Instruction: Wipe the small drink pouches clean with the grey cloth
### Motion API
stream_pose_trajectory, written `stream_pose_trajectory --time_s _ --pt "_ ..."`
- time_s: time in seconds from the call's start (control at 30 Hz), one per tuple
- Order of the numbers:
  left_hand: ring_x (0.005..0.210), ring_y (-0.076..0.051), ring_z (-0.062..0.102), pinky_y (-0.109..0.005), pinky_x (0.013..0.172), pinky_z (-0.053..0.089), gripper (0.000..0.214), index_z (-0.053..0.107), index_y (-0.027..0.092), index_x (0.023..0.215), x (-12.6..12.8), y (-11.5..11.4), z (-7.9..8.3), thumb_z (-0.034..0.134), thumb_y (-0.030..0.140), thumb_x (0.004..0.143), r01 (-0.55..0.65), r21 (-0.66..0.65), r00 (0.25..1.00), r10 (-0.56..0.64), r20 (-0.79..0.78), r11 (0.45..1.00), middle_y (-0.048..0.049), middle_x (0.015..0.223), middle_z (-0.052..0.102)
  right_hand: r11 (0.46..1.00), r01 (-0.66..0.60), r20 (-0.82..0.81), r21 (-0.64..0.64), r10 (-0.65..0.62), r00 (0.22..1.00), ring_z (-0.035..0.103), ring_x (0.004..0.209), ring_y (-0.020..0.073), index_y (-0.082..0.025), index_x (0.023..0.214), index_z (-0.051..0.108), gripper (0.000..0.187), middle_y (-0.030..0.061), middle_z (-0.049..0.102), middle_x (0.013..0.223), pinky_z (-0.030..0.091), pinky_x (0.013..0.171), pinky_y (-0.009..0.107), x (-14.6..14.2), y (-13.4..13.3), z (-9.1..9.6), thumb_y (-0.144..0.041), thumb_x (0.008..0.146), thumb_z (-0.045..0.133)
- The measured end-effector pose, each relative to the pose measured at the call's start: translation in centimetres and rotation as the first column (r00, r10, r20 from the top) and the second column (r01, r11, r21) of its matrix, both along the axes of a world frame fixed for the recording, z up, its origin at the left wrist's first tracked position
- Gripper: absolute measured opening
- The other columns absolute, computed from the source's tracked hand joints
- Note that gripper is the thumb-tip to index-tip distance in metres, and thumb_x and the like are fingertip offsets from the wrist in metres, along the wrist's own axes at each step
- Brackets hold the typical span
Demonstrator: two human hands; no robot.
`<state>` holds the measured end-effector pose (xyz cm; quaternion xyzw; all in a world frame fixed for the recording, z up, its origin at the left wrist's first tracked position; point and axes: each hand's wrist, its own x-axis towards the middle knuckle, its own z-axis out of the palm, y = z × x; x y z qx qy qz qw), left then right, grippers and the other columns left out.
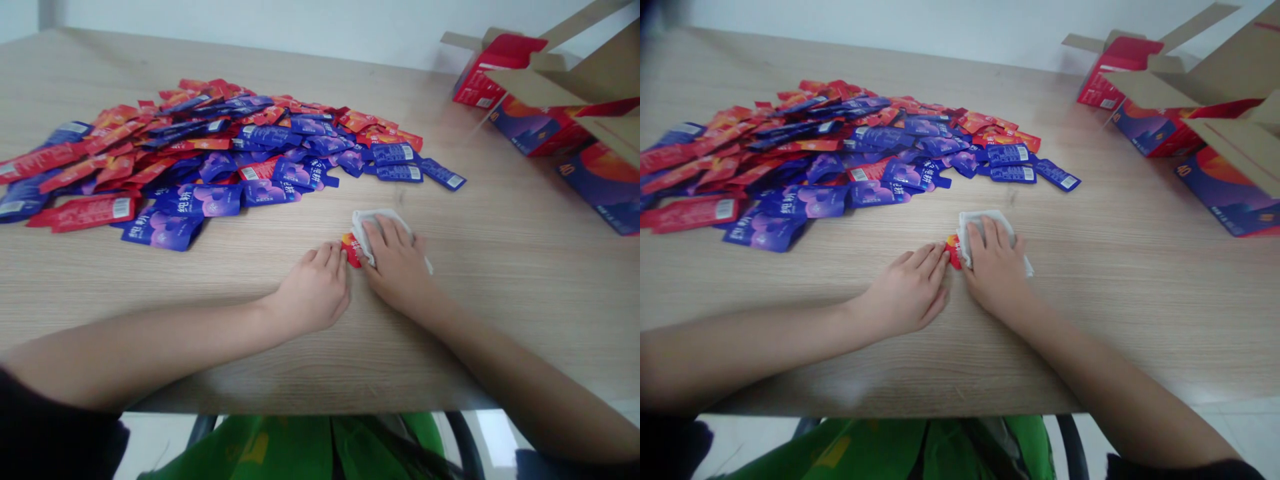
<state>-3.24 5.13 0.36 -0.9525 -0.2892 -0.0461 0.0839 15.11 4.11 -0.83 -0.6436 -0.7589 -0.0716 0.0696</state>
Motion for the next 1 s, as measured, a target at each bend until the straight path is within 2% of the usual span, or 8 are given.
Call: stream_pose_trajectory --time_s 0.13,0.23,0.33,0.5,0.63,0.8,0.9,1.0 --pt "0.116 -0.037 0.059 -0.044 0.089 0.051 0.042 0.067 -0.003 0.112 0.0 0.1 0.1 0.042 0.026 0.094 0.019 -0.012 1.0 -0.019 0.002 1.0 -0.0276 0.12 0.065 0.99 -0.136 0.017 -0.027 0.137 0.99 0.035 0.137 0.0319 -0.015 0.144 0.043 0.052 0.0174 0.042 0.152 0.027 0.105 0.055 -1.4 -0.5 0.3 -0.039 0.101 0.026" --pt "0.118 -0.036 0.058 -0.044 0.092 0.05 0.046 0.063 -0.005 0.12 0.0 0.1 0.1 0.042 0.027 0.094 0.014 0.006 1.0 -0.014 0.004 1.0 -0.0282 0.124 0.063 0.983 -0.174 0.007 -0.06 0.175 0.985 0.035 0.139 0.0292 -0.015 0.145 0.042 0.052 0.0154 0.041 0.154 0.026 0.107 0.052 -0.6 -0.4 0.8 -0.039 0.101 0.028" --pt "0.121 -0.036 0.057 -0.044 0.095 0.048 0.053 0.055 -0.008 0.13 0.0 0.0 0.0 0.042 0.029 0.095 -0.002 0.018 1.0 0.002 -0.007 1.0 -0.0293 0.133 0.058 0.988 -0.128 0.003 -0.085 0.129 0.992 0.036 0.139 0.0299 -0.015 0.146 0.041 0.053 0.0151 0.041 0.154 0.03 0.105 0.052 1.2 0.1 1.0 -0.039 0.099 0.033" --pt "0.12 -0.038 0.057 -0.045 0.093 0.049 0.055 0.053 -0.009 0.132 0.0 -0.1 0.0 0.042 0.029 0.094 -0.011 0.008 1.0 0.011 -0.022 1.0 -0.0299 0.135 0.056 0.997 0.033 -0.012 -0.067 -0.034 0.999 0.04 0.135 0.0321 -0.016 0.144 0.042 0.052 0.0168 0.043 0.152 0.035 0.1 0.053 2.6 0.9 0.7 -0.04 0.099 0.033" --pt "0.121 -0.038 0.057 -0.045 0.094 0.049 0.055 0.053 -0.01 0.132 0.1 0.0 0.0 0.042 0.029 0.095 -0.005 0.002 1.0 0.005 -0.012 1.0 -0.0304 0.134 0.056 0.999 -0.025 0.007 -0.025 0.025 1.0 0.04 0.134 0.0338 -0.013 0.142 0.044 0.052 0.0198 0.043 0.15 0.033 0.101 0.056 1.2 0.6 0.4 -0.039 0.098 0.034" --pt "0.116 -0.037 0.06 -0.044 0.089 0.052 0.045 0.065 -0.004 0.117 0.1 0.1 0.0 0.041 0.027 0.095 0.012 -0.002 1.0 -0.012 0.0 1.0 -0.0267 0.12 0.065 0.982 -0.186 0.019 -0.026 0.186 0.982 0.036 0.137 0.0307 -0.015 0.146 0.042 0.052 0.0153 0.041 0.154 0.025 0.107 0.055 -0.9 -0.3 0.3 -0.036 0.1 0.03" --pt "0.117 -0.037 0.059 -0.043 0.091 0.051 0.048 0.062 -0.006 0.122 0.1 0.1 0.0 0.041 0.028 0.094 0.007 0.012 1.0 -0.007 -0.004 1.0 -0.0274 0.125 0.063 0.989 -0.142 0.018 -0.046 0.143 0.99 0.035 0.139 0.0293 -0.016 0.148 0.04 0.053 0.0127 0.039 0.156 0.026 0.108 0.053 -0.8 -0.6 0.5 -0.037 0.1 0.029" --pt "0.12 -0.037 0.058 -0.043 0.094 0.049 0.054 0.055 -0.009 0.13 0.0 0.1 -0.1 0.04 0.029 0.095 0.005 0.022 1.0 -0.004 -0.018 1.0 -0.0292 0.132 0.058 0.997 -0.021 0.021 -0.072 0.022 1.0 0.035 0.14 0.0301 -0.016 0.149 0.037 0.056 0.0133 0.037 0.157 0.031 0.106 0.054 0.6 -0.4 0.7 -0.039 0.099 0.03"
